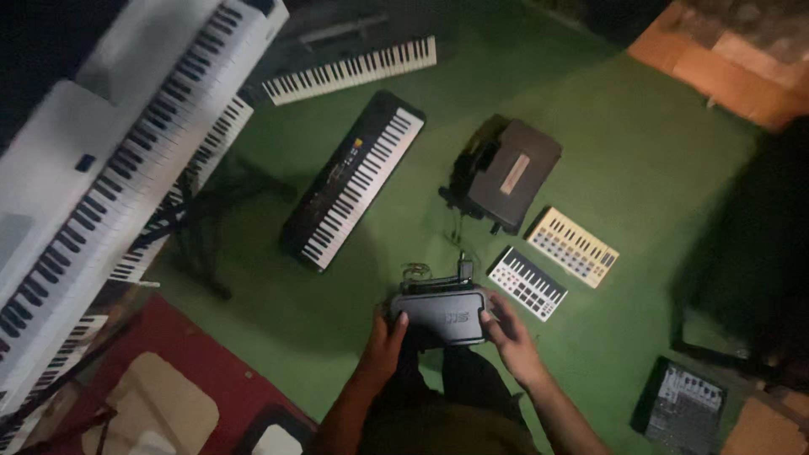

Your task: The person picks up a hard case and a smaller pouch, opens the case, and places a wireless transmitter and a headset microphone inside the foam padding.

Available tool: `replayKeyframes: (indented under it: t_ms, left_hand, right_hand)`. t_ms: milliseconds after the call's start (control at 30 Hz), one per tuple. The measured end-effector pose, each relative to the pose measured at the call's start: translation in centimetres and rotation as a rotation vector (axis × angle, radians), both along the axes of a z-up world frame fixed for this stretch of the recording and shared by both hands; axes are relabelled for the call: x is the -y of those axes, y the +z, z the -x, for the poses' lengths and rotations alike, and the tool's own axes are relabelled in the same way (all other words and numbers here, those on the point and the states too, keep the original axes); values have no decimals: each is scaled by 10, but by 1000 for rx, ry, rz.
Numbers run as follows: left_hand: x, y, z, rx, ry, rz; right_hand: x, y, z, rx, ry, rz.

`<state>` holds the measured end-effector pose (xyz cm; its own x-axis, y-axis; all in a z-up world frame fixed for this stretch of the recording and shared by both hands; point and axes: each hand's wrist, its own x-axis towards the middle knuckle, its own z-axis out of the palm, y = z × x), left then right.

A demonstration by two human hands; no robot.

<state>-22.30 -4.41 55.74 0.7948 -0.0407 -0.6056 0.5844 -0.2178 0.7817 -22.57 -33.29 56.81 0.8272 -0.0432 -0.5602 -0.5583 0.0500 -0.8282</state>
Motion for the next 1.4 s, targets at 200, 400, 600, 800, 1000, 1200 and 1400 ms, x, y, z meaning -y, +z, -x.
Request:
replayKeyframes:
  t_ms: [200, 400, 600, 800, 1000, 1200, 1400]
  left_hand:
    - [-4, 15, 40, 735, -290, -598]
    - [18, 101, 29, 1138, -33, -372]
    - [51, 170, 7, 585, 74, 211]
    - [76, 196, 2, 513, 21, 378]
    - [98, 194, -5, 532, -64, 283]
    - [105, 195, -16, 435, -237, 401]
    - [108, 218, -39, 318, -445, 465]
  right_hand:
    - [4, 97, 11, 172, 99, 4]
    - [14, 156, 18, 270, 73, 36]
    - [31, 173, 29, 261, 10, 92]
    - [47, 188, 39, 311, -18, 52]
    - [63, 193, 53, 323, -91, 5]
    - [62, 183, 75, 299, -265, 47]
    - [46, 180, 101, 334, -482, -9]
